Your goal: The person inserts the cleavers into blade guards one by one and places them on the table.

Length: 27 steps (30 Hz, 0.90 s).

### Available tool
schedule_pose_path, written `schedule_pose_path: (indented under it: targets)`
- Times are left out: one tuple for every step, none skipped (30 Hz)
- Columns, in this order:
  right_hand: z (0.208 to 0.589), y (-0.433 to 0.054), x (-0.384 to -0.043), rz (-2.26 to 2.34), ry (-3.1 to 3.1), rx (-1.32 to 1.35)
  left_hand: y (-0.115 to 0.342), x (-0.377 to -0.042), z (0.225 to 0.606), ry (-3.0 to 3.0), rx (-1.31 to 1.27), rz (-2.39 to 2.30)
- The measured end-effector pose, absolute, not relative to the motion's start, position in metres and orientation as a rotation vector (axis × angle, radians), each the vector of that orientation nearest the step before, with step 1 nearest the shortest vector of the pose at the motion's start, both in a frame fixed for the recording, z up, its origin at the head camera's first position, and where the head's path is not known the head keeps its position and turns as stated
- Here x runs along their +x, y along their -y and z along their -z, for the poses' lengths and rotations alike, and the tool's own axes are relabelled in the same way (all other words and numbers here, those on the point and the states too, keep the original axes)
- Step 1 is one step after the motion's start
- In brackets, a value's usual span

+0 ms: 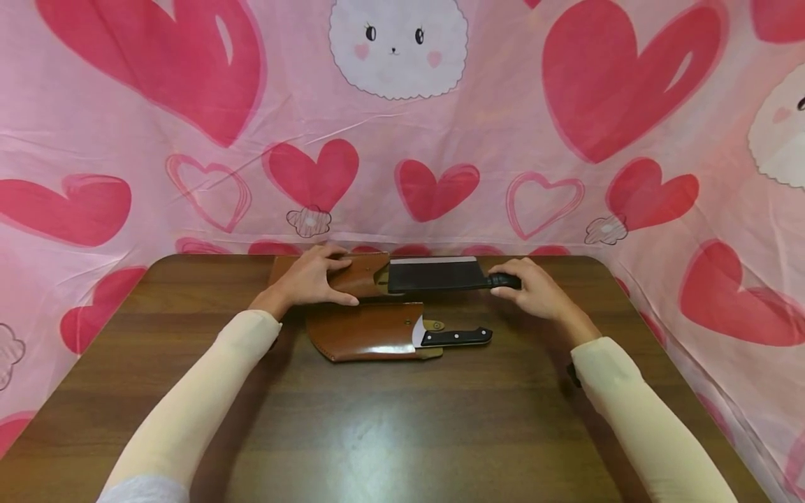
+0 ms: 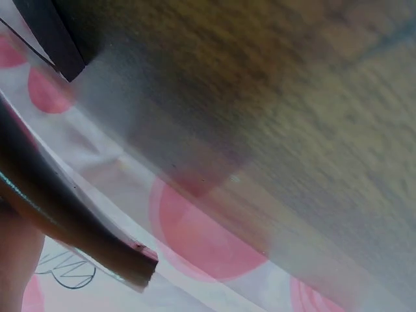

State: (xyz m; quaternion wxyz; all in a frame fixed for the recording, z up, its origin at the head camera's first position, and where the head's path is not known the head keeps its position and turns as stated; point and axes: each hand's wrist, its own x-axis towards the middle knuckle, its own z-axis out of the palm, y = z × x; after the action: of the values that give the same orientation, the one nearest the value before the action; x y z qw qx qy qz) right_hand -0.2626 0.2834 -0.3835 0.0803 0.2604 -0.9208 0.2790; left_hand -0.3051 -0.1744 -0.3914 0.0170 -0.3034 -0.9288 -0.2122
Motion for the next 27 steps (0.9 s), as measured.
schedule_pose_path:
  targets:
    - [0.384, -0.283, -0.263, -0.834, 2.755, 0.779, 0.174, -0.305, 0.391, 2.887, -0.945, 0.658]
    - [0.383, -0.283, -0.262, -0.836, 2.756, 0.78, 0.174, -0.304, 0.391, 2.889, -0.941, 0.658]
    - [0.383, -0.283, -0.263, -0.837, 2.759, 0.78, 0.174, -0.304, 0.391, 2.889, -0.939, 0.657]
    - [0.383, -0.283, -0.263, -0.839, 2.762, 0.78, 0.174, -0.304, 0.391, 2.889, -0.94, 0.656]
    - [0.383, -0.282, -0.263, -0.843, 2.759, 0.783, 0.174, -0.304, 0.391, 2.891, -0.94, 0.655]
    - [0.384, -0.282, -0.263, -0.844, 2.756, 0.786, 0.174, -0.304, 0.391, 2.891, -0.939, 0.657]
    - [0.383, -0.281, -0.263, -0.845, 2.754, 0.79, 0.174, -0.304, 0.391, 2.89, -0.94, 0.657]
    - [0.384, -0.281, -0.263, -0.846, 2.752, 0.791, 0.174, -0.304, 0.391, 2.89, -0.94, 0.658]
    - [0.384, -0.28, -0.263, -0.845, 2.749, 0.79, 0.174, -0.304, 0.392, 2.889, -0.944, 0.654]
    - [0.384, -0.28, -0.263, -0.845, 2.743, 0.793, 0.174, -0.304, 0.391, 2.888, -0.948, 0.652]
    - [0.384, -0.28, -0.263, -0.841, 2.737, 0.795, 0.174, -0.304, 0.391, 2.888, -0.95, 0.646]
    - [0.384, -0.279, -0.263, -0.836, 2.734, 0.795, 0.174, -0.304, 0.391, 2.886, -0.95, 0.644]
    - [0.385, -0.279, -0.263, -0.832, 2.731, 0.796, 0.173, -0.304, 0.391, 2.886, -0.951, 0.64]
    - [0.385, -0.278, -0.263, -0.826, 2.726, 0.798, 0.173, -0.303, 0.391, 2.887, -0.949, 0.639]
    - [0.385, -0.277, -0.262, -0.821, 2.721, 0.803, 0.174, -0.303, 0.391, 2.887, -0.949, 0.637]
    - [0.384, -0.277, -0.262, -0.813, 2.716, 0.81, 0.174, -0.303, 0.391, 2.887, -0.947, 0.636]
    - [0.384, -0.276, -0.261, -0.809, 2.713, 0.812, 0.174, -0.303, 0.392, 2.887, -0.946, 0.635]
    - [0.383, -0.275, -0.261, -0.809, 2.709, 0.815, 0.174, -0.303, 0.392, 2.885, -0.944, 0.637]
    - [0.383, -0.275, -0.26, -0.809, 2.709, 0.815, 0.174, -0.303, 0.392, 2.883, -0.947, 0.636]
    - [0.383, -0.274, -0.26, -0.809, 2.71, 0.814, 0.174, -0.303, 0.393, 2.879, -0.949, 0.637]
    - [0.382, -0.273, -0.259, -0.808, 2.713, 0.81, 0.175, -0.303, 0.393, 2.875, -0.952, 0.636]
    - [0.382, -0.273, -0.259, -0.807, 2.715, 0.807, 0.175, -0.303, 0.393, 2.871, -0.95, 0.634]
    - [0.382, -0.272, -0.259, -0.808, 2.719, 0.802, 0.175, -0.302, 0.393, 2.866, -0.953, 0.631]
    - [0.382, -0.272, -0.259, -0.805, 2.722, 0.8, 0.175, -0.302, 0.393, 2.863, -0.951, 0.629]
    - [0.381, -0.271, -0.259, -0.8, 2.725, 0.798, 0.175, -0.302, 0.393, 2.86, -0.949, 0.625]
    - [0.381, -0.27, -0.258, -0.796, 2.725, 0.8, 0.175, -0.301, 0.393, 2.857, -0.945, 0.628]
    - [0.38, -0.269, -0.258, -0.795, 2.725, 0.803, 0.174, -0.301, 0.393, 2.856, -0.944, 0.626]
